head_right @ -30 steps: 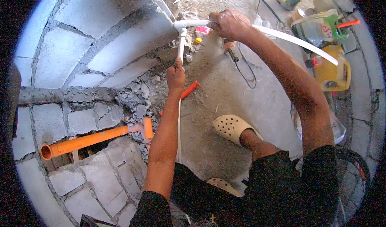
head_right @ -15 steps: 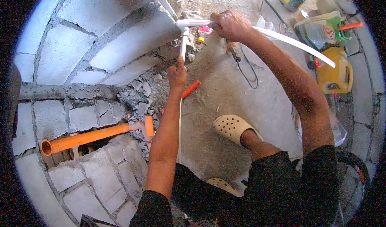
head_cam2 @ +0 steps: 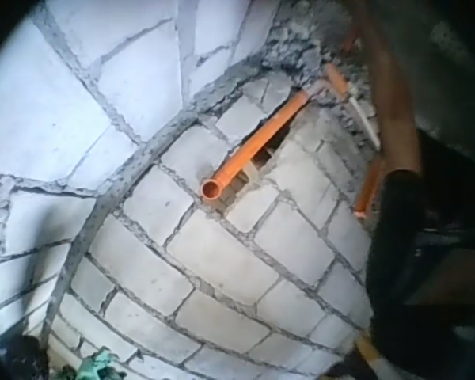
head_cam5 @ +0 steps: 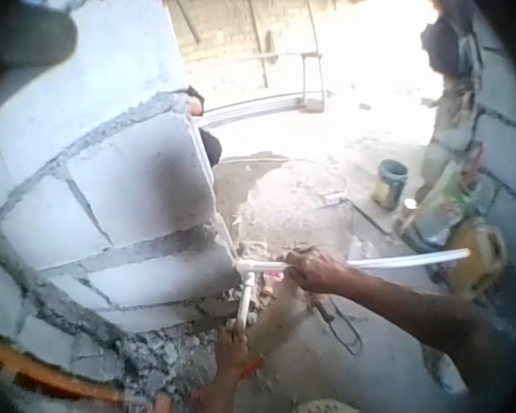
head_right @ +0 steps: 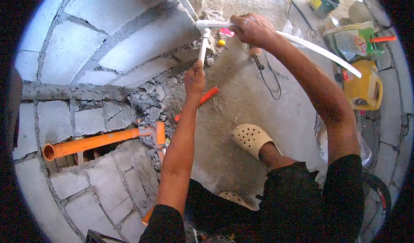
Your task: Connecting and installing plumbing pipes into a construction wall and floor.
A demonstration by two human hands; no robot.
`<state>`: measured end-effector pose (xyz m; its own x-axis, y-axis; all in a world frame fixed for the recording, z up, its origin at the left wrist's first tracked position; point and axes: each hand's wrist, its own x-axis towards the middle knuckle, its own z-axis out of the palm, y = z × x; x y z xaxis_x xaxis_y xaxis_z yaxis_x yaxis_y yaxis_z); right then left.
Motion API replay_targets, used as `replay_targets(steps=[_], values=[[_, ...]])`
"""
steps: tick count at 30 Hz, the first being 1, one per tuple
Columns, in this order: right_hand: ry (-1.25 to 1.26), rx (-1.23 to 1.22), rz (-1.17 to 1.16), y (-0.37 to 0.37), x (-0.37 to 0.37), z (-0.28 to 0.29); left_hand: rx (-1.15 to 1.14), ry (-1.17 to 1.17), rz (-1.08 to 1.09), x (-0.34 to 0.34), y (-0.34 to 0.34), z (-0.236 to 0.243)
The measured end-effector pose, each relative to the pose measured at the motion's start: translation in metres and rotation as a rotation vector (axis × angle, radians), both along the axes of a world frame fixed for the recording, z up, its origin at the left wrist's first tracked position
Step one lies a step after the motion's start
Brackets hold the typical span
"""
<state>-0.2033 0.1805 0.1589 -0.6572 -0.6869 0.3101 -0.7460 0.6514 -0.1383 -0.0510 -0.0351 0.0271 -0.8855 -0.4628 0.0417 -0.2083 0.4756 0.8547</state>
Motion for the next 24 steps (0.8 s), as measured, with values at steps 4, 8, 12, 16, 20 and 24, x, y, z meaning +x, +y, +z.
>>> replay_targets(steps=[4,8,12,16,20,24], values=[[-0.001,0.008,-0.008,0.001,-0.001,-0.001,-0.019,-0.011,-0.028,0.002,0.0,0.002],[-0.008,-0.032,0.014,-0.003,0.001,0.0,-0.056,-0.045,-0.011,0.004,-0.002,0.002],[-0.004,-0.027,0.007,0.003,-0.003,-0.005,-0.032,-0.101,-0.015,0.003,0.003,0.006],[-0.012,-0.133,0.073,0.005,-0.003,-0.011,-0.01,-0.018,0.023,0.006,0.006,-0.002],[-0.202,-0.105,0.041,-0.016,0.009,-0.008,0.213,-0.08,0.123,0.029,-0.017,-0.032],[-0.291,-0.166,0.098,0.004,0.005,-0.021,0.683,-0.337,0.098,0.047,-0.002,0.002]])
